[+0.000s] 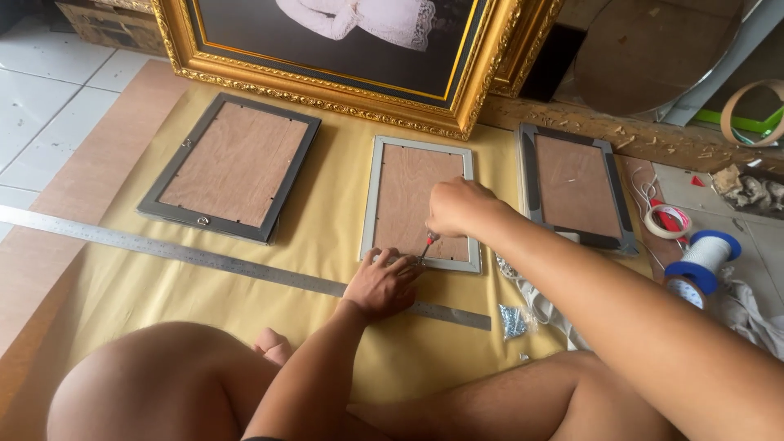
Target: The person sits on the floor and uses a metal ruler and screwdriver to attach metal brackets to the back of a picture frame. They measure positions, place brackets, and tighten screws to secure them.
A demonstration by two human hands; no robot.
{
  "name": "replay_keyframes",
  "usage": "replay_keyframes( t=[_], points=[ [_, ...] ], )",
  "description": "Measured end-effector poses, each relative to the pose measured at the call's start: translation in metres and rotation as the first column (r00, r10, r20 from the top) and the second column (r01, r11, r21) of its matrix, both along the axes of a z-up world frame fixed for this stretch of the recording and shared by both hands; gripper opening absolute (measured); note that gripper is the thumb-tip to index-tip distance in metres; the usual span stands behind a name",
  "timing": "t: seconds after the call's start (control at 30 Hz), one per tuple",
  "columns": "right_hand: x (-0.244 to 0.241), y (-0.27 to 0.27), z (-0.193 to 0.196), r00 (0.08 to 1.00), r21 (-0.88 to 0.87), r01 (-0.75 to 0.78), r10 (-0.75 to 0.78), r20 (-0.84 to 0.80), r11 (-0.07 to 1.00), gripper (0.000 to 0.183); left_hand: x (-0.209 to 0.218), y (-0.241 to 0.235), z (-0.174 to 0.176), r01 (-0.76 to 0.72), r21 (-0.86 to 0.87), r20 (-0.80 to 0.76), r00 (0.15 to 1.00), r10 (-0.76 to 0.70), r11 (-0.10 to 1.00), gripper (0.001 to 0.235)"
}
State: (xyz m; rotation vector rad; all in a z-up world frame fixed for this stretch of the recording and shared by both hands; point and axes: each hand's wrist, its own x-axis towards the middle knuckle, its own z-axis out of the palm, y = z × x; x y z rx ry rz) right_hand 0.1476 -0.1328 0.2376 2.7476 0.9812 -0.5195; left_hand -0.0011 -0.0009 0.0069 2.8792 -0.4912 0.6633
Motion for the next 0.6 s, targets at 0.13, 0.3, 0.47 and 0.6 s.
replay_keyframes(
  t=[0.13,0.3,0.47,0.6],
  points=[
    [-0.004,0.002,0.008,0.999,-0.071,-0.04,0.041,0.021,0.997,0.036,-0.004,-0.002,0.006,-0.029,0.018,-0.021,0.999,0.03,0.999,0.038],
    [-0.023,0.001,0.038,0.779,-0.237,-0.562,0.603,0.171,0.793,0.049,-0.002,-0.001,-0.005,-0.031,-0.007,0.004,1.0,0.031,0.999,0.041],
    [0.001,-0.008,0.006,0.61,-0.208,-0.742,0.771,0.184,0.637,0.009,0.001,-0.001,-0.009,-0.035,-0.007,0.001,0.999,0.035,0.999,0.042],
    [0.018,0.006,-0.036,0.97,-0.008,-0.244,0.244,0.0,0.97,0.022,-0.001,0.002,-0.004,-0.012,-0.018,0.041,0.999,0.013,1.0,0.042]
  ],
)
